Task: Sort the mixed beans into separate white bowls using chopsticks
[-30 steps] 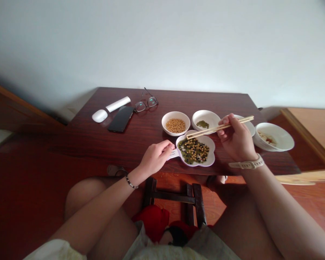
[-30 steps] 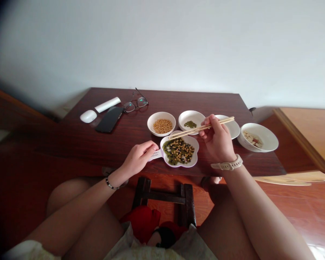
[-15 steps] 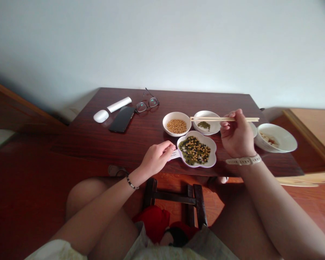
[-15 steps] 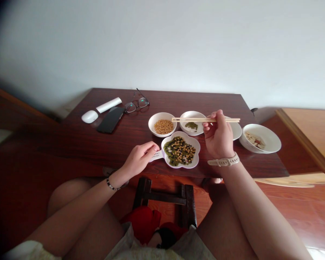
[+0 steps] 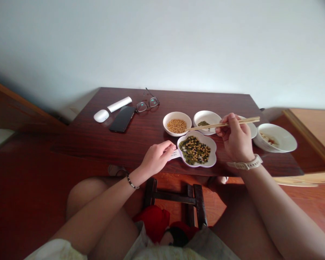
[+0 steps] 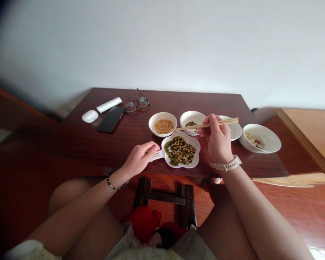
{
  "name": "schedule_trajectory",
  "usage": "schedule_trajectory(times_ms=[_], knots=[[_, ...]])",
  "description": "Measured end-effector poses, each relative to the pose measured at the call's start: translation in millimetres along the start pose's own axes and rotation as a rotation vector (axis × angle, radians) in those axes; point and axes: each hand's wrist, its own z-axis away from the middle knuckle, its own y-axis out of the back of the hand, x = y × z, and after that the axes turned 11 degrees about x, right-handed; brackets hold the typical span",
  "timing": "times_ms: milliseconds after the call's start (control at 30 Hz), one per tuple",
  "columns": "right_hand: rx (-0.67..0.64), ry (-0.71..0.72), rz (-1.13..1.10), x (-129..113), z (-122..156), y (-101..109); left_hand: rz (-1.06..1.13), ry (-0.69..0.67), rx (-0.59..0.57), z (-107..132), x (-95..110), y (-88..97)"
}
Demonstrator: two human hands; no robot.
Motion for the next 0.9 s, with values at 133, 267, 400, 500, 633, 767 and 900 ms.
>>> schedule_trajectory(times_ms=[133,267,400,500,633,767,900], knots=[[-0.012,0.011,0.004,-2,-1,8,-0.003,-0.001,0.003,0,0,0.0],[-0.013,0.016,0.043,-4,-4,17,-0.016,0.003,0.008,-1,0,0.0],[-0.065,-0.032,0.099,-4,-1,24,-0.016,0.002,0.009,-1,-1,-0.2],[-0.136,-0.09,0.174,-4,6,25,-0.014,-0.005,0.006,-1,-3,-0.8],[-0.18,-0.102,0.225,-4,13,24,-0.014,-0.006,0.004,0,-5,-1.5],[-0.187,-0.092,0.234,-4,13,25,-0.008,-0.004,0.005,-1,-4,-1.5],[-0.205,-0.11,0.208,0,12,26,-0.006,-0.005,0.008,-1,-3,-1.2]])
